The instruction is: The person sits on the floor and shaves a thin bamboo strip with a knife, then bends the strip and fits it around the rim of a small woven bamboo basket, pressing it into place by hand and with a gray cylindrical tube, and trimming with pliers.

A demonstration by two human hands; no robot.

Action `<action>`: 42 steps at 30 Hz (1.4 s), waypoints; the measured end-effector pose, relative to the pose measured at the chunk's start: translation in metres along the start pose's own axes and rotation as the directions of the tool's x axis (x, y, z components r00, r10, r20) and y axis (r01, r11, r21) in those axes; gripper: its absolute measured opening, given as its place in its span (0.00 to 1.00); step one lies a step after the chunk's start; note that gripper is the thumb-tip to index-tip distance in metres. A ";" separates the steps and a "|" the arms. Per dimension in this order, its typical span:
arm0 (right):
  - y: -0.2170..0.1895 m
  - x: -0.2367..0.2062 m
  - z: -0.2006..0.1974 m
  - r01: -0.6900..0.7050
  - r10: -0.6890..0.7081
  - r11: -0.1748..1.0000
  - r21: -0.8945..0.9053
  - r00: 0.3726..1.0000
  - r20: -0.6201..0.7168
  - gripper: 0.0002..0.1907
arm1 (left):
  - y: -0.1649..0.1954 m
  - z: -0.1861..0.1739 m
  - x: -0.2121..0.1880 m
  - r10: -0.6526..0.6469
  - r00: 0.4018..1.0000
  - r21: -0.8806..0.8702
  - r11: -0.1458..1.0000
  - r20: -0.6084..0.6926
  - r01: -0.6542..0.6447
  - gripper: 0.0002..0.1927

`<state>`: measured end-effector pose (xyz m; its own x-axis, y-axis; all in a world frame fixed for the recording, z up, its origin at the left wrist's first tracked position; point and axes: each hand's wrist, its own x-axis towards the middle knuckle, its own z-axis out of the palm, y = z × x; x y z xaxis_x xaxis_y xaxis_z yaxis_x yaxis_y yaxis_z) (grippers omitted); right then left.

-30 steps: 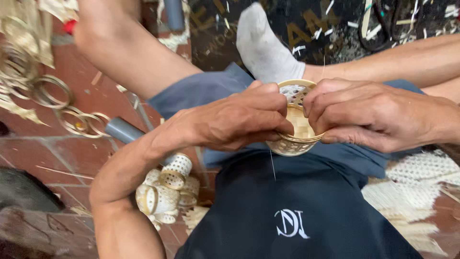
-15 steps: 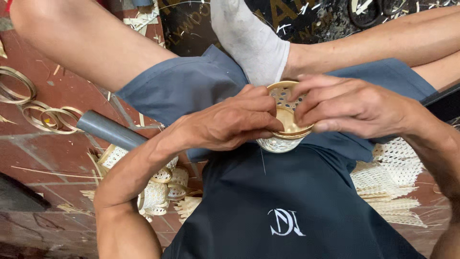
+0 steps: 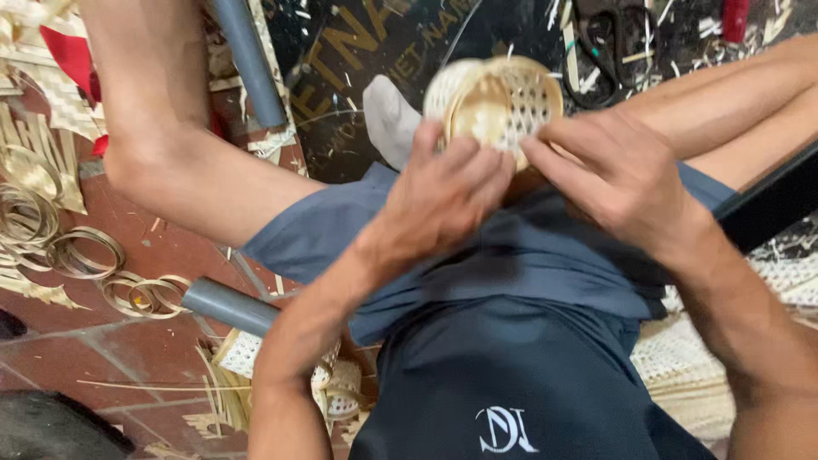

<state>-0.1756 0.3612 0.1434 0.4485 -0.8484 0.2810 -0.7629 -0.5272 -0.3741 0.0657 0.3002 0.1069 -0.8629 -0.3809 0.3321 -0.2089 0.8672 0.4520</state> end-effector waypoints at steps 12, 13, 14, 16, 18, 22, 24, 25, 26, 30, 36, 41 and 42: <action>0.043 0.006 0.048 -0.020 0.003 0.992 0.124 0.991 0.137 0.16 | -0.054 0.036 0.001 -0.038 0.999 -0.097 0.995 -0.019 0.036 0.13; 0.043 0.003 0.051 -0.031 0.014 0.988 0.151 0.994 0.112 0.16 | -0.056 0.037 -0.001 -0.046 0.999 -0.123 0.991 -0.019 0.044 0.12; 0.042 -0.001 0.054 -0.030 0.019 0.990 0.140 0.996 0.081 0.15 | -0.058 0.038 -0.002 -0.053 0.998 -0.151 0.987 -0.019 0.050 0.10; 0.041 -0.006 0.062 -0.036 0.034 0.993 0.116 0.999 0.022 0.15 | -0.060 0.039 -0.003 -0.053 0.998 -0.189 0.981 -0.019 0.048 0.09; 0.038 -0.009 0.071 -0.025 0.031 0.994 0.111 0.998 -0.051 0.16 | -0.061 0.040 -0.003 -0.031 0.999 -0.200 0.979 -0.027 0.024 0.09; 0.034 -0.012 0.083 -0.031 0.038 0.997 0.070 0.994 -0.107 0.15 | -0.061 0.040 -0.003 -0.031 0.999 -0.209 0.978 -0.033 0.023 0.10; 0.032 -0.014 0.084 -0.036 0.041 0.998 0.052 0.994 -0.105 0.16 | -0.060 0.040 -0.003 -0.021 0.999 -0.208 0.978 -0.030 0.014 0.10; 0.031 -0.014 0.083 -0.039 0.043 0.998 0.044 0.994 -0.103 0.16 | -0.060 0.040 -0.003 -0.018 0.999 -0.202 0.979 -0.027 0.012 0.10; 0.030 -0.013 0.081 -0.058 0.061 0.997 0.042 0.995 -0.080 0.16 | -0.060 0.040 -0.003 -0.015 1.000 -0.195 0.981 -0.025 0.010 0.10; 0.029 -0.003 0.070 -0.102 0.102 0.994 0.046 0.995 0.018 0.16 | -0.063 0.040 -0.004 0.001 1.000 -0.181 0.983 0.005 0.000 0.07; 0.031 0.027 0.050 -0.114 0.085 0.987 0.111 0.967 0.241 0.14 | -0.075 0.034 -0.009 -0.020 1.000 -0.279 0.960 -0.010 0.016 0.11; 0.030 0.034 0.048 -0.111 0.086 0.990 0.087 0.964 0.250 0.13 | -0.079 0.033 -0.015 0.014 0.999 -0.245 0.969 -0.049 -0.026 0.11; 0.031 0.034 0.049 -0.108 0.080 0.989 0.098 0.963 0.257 0.13 | -0.079 0.033 -0.016 0.004 0.998 -0.250 0.968 -0.061 -0.019 0.12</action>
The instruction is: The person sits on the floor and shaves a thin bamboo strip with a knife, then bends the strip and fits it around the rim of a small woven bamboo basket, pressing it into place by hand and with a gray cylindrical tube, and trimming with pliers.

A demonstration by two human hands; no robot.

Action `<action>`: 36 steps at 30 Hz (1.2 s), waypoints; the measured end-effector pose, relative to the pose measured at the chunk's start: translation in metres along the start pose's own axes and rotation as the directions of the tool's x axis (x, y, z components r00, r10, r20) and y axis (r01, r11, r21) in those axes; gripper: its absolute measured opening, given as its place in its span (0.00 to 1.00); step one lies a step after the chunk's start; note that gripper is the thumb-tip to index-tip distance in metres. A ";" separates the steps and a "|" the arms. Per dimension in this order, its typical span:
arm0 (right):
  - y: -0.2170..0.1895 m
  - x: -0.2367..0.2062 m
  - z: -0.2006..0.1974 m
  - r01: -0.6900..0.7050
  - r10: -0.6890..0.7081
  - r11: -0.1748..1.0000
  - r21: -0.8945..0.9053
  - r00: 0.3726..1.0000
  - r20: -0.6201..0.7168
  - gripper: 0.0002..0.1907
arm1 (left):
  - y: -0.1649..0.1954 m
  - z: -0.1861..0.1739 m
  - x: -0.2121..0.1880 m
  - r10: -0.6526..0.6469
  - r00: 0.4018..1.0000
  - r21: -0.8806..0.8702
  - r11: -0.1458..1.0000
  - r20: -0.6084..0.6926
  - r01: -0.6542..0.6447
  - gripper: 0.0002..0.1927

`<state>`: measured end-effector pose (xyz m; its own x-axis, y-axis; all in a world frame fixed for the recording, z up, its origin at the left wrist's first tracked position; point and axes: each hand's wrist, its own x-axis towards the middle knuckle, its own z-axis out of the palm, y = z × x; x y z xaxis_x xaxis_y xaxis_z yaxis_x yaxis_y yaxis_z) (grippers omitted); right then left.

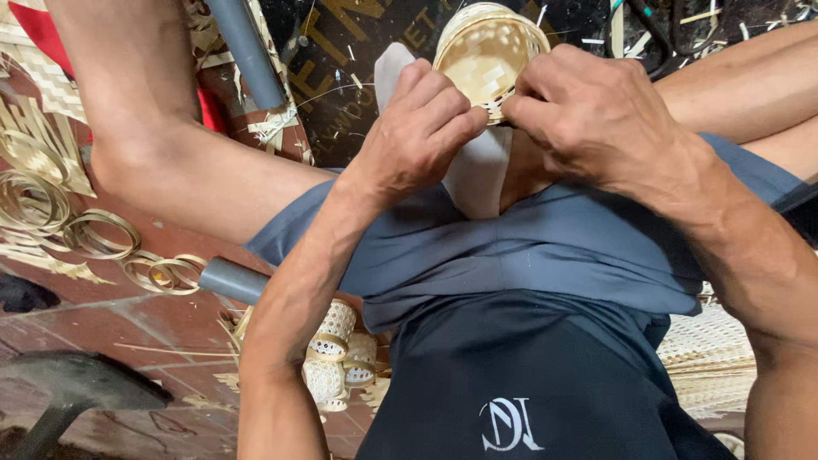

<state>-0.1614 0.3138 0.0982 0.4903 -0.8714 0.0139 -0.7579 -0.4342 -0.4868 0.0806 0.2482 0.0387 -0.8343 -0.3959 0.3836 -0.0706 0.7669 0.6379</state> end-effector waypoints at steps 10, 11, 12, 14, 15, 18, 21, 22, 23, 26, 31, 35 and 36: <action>0.003 0.018 -0.032 0.103 -0.104 0.995 -0.015 0.988 -0.112 0.11 | 0.013 -0.031 0.025 -0.078 0.997 -0.130 0.989 -0.025 0.074 0.13; 0.002 0.019 -0.041 0.135 -0.135 0.991 -0.008 0.986 -0.100 0.10 | 0.019 -0.039 0.025 -0.093 0.996 -0.153 0.984 -0.015 0.089 0.14; 0.000 0.020 -0.047 0.170 -0.169 0.986 0.004 0.982 -0.086 0.10 | 0.024 -0.046 0.024 -0.113 0.994 -0.178 0.978 -0.005 0.110 0.15; -0.003 0.023 -0.052 0.223 -0.221 0.975 0.019 0.973 -0.063 0.10 | 0.032 -0.056 0.022 -0.114 0.993 -0.206 0.972 0.018 0.115 0.15; -0.005 0.024 -0.052 0.244 -0.243 0.970 0.022 0.969 -0.053 0.10 | 0.035 -0.060 0.020 -0.117 0.993 -0.222 0.967 0.029 0.120 0.15; -0.006 0.029 -0.043 0.246 -0.241 0.965 0.093 0.969 -0.056 0.10 | 0.038 -0.062 0.015 -0.100 0.994 -0.096 0.990 0.041 0.104 0.16; -0.002 0.032 -0.037 0.183 -0.187 0.955 0.232 0.982 -0.007 0.09 | 0.034 -0.060 0.015 -0.144 0.989 -0.114 0.983 0.013 0.145 0.14; 0.001 0.034 -0.037 0.157 -0.169 0.947 0.281 0.985 0.019 0.08 | 0.030 -0.060 0.016 -0.146 0.989 -0.136 0.980 0.013 0.146 0.13; 0.002 0.035 -0.037 0.154 -0.171 0.938 0.310 0.985 0.026 0.08 | 0.027 -0.061 0.017 -0.148 0.989 -0.165 0.975 0.018 0.149 0.12; 0.009 0.038 -0.040 0.154 -0.176 0.925 0.348 0.984 0.031 0.08 | 0.011 -0.065 0.024 -0.135 0.986 -0.161 0.976 0.093 0.148 0.11; 0.015 0.039 -0.037 0.101 -0.123 0.923 0.372 0.992 0.036 0.10 | -0.004 -0.067 0.034 -0.085 0.985 -0.139 0.985 0.149 0.106 0.09; 0.013 0.039 -0.032 0.088 -0.087 0.938 0.334 0.996 -0.018 0.10 | -0.007 -0.071 0.035 -0.060 0.983 -0.096 0.992 0.176 0.078 0.06; 0.012 0.039 -0.030 0.139 -0.128 0.948 0.286 0.990 -0.057 0.10 | -0.007 -0.072 0.034 -0.053 0.984 -0.098 0.993 0.168 0.071 0.07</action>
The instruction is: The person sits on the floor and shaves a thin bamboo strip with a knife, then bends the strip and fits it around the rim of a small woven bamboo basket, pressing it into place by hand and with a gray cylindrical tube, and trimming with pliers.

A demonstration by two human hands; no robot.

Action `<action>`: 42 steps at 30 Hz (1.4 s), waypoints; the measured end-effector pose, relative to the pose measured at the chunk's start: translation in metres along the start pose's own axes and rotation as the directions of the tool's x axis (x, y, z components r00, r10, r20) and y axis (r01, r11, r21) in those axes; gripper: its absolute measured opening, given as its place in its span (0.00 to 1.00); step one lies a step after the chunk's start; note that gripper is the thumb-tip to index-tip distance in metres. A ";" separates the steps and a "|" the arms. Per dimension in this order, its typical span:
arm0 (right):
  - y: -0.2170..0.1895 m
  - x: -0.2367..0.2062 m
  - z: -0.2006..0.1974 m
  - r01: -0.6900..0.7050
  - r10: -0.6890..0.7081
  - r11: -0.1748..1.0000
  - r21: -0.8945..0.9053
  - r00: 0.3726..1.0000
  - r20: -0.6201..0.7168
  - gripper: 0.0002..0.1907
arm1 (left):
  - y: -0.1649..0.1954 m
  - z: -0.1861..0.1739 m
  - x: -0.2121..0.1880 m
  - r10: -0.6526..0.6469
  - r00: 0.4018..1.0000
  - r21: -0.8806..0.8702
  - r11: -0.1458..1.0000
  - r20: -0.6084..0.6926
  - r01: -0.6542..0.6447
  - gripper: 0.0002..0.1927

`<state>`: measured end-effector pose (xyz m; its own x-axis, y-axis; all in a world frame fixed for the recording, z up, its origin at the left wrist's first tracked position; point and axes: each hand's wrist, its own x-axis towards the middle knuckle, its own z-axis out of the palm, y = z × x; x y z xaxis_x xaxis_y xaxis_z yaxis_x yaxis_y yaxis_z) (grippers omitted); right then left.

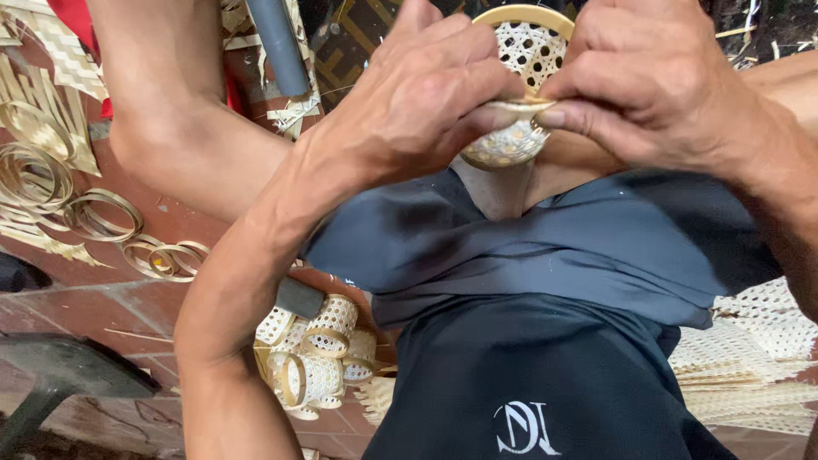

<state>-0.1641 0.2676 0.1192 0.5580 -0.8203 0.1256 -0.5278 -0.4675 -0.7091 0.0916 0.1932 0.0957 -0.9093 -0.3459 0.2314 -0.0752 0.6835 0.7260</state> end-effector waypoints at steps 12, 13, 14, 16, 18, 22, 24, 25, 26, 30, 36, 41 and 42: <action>0.001 -0.012 0.010 0.013 -0.021 0.994 -0.109 0.997 -0.069 0.11 | 0.037 0.023 -0.011 -0.224 0.958 0.089 0.966 -0.181 0.243 0.09; 0.002 -0.014 0.010 0.000 -0.007 0.996 -0.088 0.997 -0.081 0.11 | 0.037 0.024 -0.011 -0.228 0.956 0.087 0.965 -0.182 0.247 0.09; 0.003 -0.014 0.011 -0.001 -0.004 0.997 -0.077 0.998 -0.069 0.11 | 0.037 0.025 -0.012 -0.227 0.958 0.071 0.968 -0.176 0.242 0.09; 0.003 -0.016 0.012 -0.007 0.005 0.999 -0.052 0.999 -0.047 0.12 | 0.037 0.025 -0.013 -0.233 0.958 0.058 0.968 -0.167 0.245 0.09; 0.003 -0.017 0.013 -0.010 0.008 0.999 -0.036 0.999 -0.041 0.11 | 0.040 0.027 -0.013 -0.251 0.954 0.075 0.961 -0.165 0.266 0.10; 0.002 -0.017 0.014 -0.009 0.007 0.999 -0.035 0.998 -0.062 0.11 | 0.050 0.031 -0.012 -0.283 0.943 0.123 0.944 -0.176 0.306 0.13; 0.001 -0.017 0.013 -0.035 0.034 0.999 -0.036 0.999 -0.041 0.11 | 0.053 0.032 -0.012 -0.301 0.938 0.123 0.938 -0.171 0.324 0.14; 0.001 -0.017 0.013 -0.045 0.044 0.998 -0.036 0.999 -0.032 0.11 | 0.054 0.032 -0.012 -0.311 0.935 0.120 0.935 -0.169 0.333 0.14; 0.001 -0.016 0.013 -0.036 0.035 0.999 -0.028 0.999 -0.031 0.11 | 0.054 0.032 -0.012 -0.313 0.934 0.111 0.936 -0.172 0.334 0.13; -0.001 -0.016 0.010 -0.025 0.025 0.999 -0.026 1.000 0.002 0.12 | 0.054 0.033 -0.013 -0.316 0.930 0.068 0.940 -0.187 0.334 0.11; -0.003 -0.013 0.010 -0.023 0.023 1.000 0.013 1.000 -0.005 0.11 | 0.059 0.035 -0.014 -0.337 0.919 0.009 0.938 -0.205 0.346 0.14; -0.003 -0.008 0.009 -0.021 0.022 0.999 0.038 0.999 -0.038 0.10 | 0.065 0.035 -0.013 -0.381 0.893 0.034 0.916 -0.240 0.400 0.13; -0.003 -0.007 0.009 -0.020 0.022 0.999 0.038 0.999 -0.028 0.10 | 0.065 0.035 -0.013 -0.382 0.894 0.039 0.915 -0.235 0.402 0.13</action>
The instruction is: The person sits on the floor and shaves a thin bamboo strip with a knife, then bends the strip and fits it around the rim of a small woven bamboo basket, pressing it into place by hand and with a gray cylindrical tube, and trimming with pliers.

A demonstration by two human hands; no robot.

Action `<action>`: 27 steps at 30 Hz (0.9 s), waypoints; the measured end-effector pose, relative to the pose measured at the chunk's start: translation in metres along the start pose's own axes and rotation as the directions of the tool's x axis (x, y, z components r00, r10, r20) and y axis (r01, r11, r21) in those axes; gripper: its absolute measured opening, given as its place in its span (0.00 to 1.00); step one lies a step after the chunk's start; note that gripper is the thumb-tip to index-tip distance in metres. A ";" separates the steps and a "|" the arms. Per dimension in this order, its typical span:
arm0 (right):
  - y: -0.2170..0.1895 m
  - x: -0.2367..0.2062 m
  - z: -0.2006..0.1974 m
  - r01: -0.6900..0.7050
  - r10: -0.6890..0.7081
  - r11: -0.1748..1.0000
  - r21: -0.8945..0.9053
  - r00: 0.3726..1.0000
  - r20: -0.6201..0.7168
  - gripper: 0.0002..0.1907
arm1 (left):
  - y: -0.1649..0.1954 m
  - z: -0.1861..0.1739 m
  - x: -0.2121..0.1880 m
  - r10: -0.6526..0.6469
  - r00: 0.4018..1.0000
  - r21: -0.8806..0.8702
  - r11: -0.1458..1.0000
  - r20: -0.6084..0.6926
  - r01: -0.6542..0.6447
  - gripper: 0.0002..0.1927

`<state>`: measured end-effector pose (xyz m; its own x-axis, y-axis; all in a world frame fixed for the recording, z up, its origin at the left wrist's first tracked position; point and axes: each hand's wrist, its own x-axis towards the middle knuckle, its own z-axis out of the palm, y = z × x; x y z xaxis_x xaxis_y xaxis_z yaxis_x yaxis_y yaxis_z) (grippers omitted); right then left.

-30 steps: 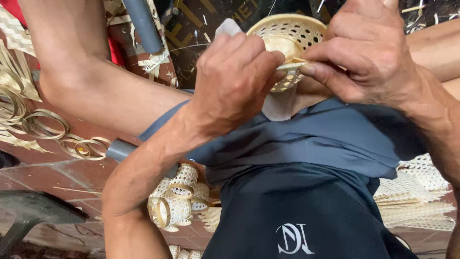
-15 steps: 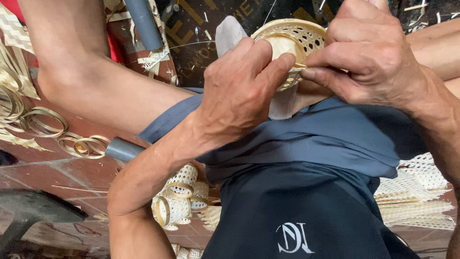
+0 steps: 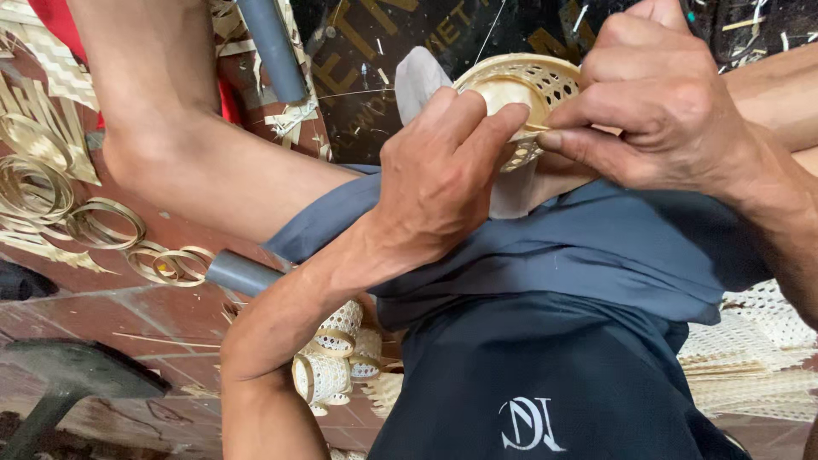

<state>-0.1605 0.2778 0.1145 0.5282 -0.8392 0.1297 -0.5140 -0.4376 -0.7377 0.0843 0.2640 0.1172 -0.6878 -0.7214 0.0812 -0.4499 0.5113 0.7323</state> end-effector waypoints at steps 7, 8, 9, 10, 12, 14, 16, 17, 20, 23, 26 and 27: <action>0.001 0.000 -0.003 0.019 -0.019 1.000 0.006 0.998 0.051 0.10 | -0.003 -0.003 -0.001 -0.014 0.999 -0.058 0.998 0.049 0.017 0.14; 0.001 0.001 -0.003 0.025 -0.025 1.000 0.002 0.998 0.054 0.10 | -0.003 -0.005 -0.001 -0.015 0.998 -0.076 0.997 0.057 0.019 0.14; 0.002 0.002 -0.004 0.032 -0.032 0.999 0.000 0.998 0.058 0.10 | -0.004 -0.005 -0.001 -0.018 0.998 -0.095 0.995 0.063 0.024 0.15; 0.003 0.003 -0.004 0.042 -0.042 0.999 -0.002 0.997 0.063 0.10 | -0.004 -0.007 -0.001 -0.024 0.997 -0.112 0.993 0.078 0.033 0.14; 0.004 0.007 -0.005 0.063 -0.061 0.998 -0.031 0.996 0.067 0.11 | -0.006 -0.008 0.001 -0.027 0.994 -0.151 0.988 0.105 0.043 0.14; 0.003 0.010 -0.006 0.097 -0.094 0.995 -0.032 0.993 0.070 0.11 | -0.010 -0.009 0.002 -0.021 0.994 -0.192 0.980 0.111 0.042 0.12; 0.000 0.013 -0.007 0.127 -0.125 0.991 -0.032 0.990 0.065 0.11 | -0.014 -0.011 0.004 0.003 0.992 -0.217 0.976 0.130 0.026 0.11; -0.001 0.014 -0.007 0.119 -0.117 0.992 -0.030 0.990 0.076 0.12 | -0.016 -0.013 0.004 0.019 0.990 -0.217 0.976 0.142 0.012 0.12; -0.005 0.016 -0.008 0.103 -0.099 0.994 -0.028 0.989 0.105 0.12 | -0.024 -0.016 0.010 0.091 0.980 -0.222 0.974 0.179 -0.050 0.13; -0.004 0.017 -0.008 0.112 -0.111 0.994 -0.004 0.987 0.116 0.11 | -0.028 -0.017 0.017 0.128 0.962 -0.213 0.974 0.242 -0.076 0.12; 0.001 0.017 -0.006 0.136 -0.138 0.990 0.032 0.986 0.093 0.10 | -0.033 -0.019 0.025 0.172 0.945 -0.238 0.966 0.279 -0.105 0.10; 0.003 0.017 -0.005 0.137 -0.141 0.989 0.049 0.986 0.093 0.10 | -0.033 -0.019 0.026 0.184 0.939 -0.262 0.959 0.292 -0.107 0.09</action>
<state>-0.1569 0.2609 0.1180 0.6561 -0.7352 0.1702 -0.4031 -0.5321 -0.7446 0.0920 0.2191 0.1084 -0.8946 -0.4467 0.0140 -0.2088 0.4453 0.8707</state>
